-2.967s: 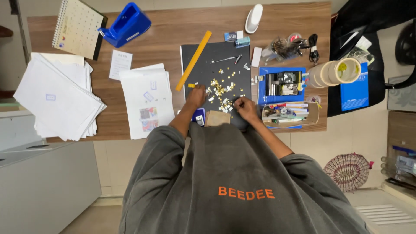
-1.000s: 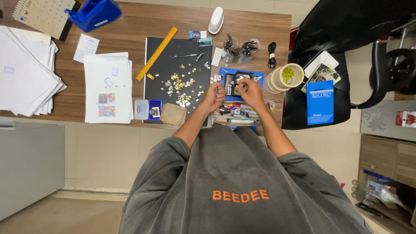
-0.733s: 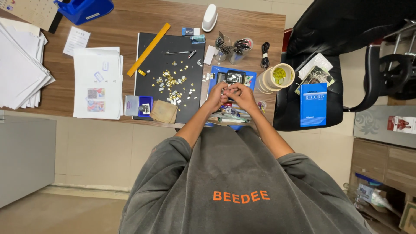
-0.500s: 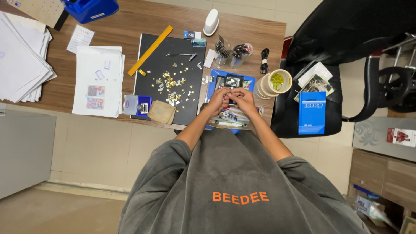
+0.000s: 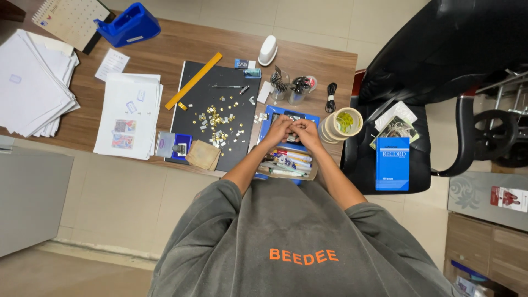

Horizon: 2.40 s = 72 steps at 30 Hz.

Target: The person sits at a desk and assembles small electronic components by hand. They pick up small metallic parts and wires from a pile on a black mat and connect them together, occasionally placing the assembled pieces into a blue organizer box.

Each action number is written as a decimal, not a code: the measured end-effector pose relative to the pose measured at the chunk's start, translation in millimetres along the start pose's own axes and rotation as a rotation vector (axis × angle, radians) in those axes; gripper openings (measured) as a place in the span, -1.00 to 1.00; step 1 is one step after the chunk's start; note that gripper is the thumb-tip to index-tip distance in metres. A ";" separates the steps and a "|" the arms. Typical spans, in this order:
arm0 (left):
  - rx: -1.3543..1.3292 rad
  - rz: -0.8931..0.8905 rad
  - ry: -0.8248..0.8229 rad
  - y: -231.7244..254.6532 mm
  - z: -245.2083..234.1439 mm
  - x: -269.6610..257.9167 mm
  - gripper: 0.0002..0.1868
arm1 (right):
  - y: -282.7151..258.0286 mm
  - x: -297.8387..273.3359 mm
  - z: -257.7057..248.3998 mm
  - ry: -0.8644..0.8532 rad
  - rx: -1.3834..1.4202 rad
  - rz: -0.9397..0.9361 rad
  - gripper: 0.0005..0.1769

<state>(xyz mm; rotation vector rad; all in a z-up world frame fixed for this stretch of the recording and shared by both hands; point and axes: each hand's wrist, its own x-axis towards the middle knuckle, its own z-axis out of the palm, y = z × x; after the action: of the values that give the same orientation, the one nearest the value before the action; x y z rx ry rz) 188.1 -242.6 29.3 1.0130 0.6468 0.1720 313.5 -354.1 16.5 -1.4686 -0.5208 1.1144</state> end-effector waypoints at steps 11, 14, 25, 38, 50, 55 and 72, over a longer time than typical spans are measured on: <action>-0.058 -0.061 0.175 -4.5 -15.9 2.2 -0.74 | -61.0 -0.4 22.5 0.292 -0.876 -0.202 -0.82; -0.048 -0.062 0.202 -1.4 -15.6 0.7 -0.70 | -55.6 4.0 26.0 0.331 -0.991 -0.238 -0.85; -0.085 -0.066 0.186 -21.3 -26.5 15.4 -0.72 | -57.8 -0.3 24.4 0.306 -1.076 -0.223 -0.87; 0.034 0.017 0.012 -24.5 -25.4 14.1 -0.57 | -67.7 -15.6 21.2 -0.029 -0.917 -0.419 -0.78; 0.193 0.008 -0.029 -14.6 -31.3 8.4 -0.60 | -83.2 -19.3 24.2 0.017 -0.824 -0.278 -0.73; 0.326 0.044 -0.008 -14.4 -32.2 5.2 -0.83 | -67.6 -2.2 14.0 0.182 -0.872 -0.402 -0.73; 0.096 -0.017 0.021 2.6 -24.6 -9.7 -0.66 | -49.7 -2.3 12.8 0.023 -0.767 -0.216 -0.83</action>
<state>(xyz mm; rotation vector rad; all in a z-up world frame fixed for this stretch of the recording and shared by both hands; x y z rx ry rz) 166.5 -227.2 26.6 1.0988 0.6875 0.1375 314.9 -337.6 65.1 -2.0078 -1.1464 0.7465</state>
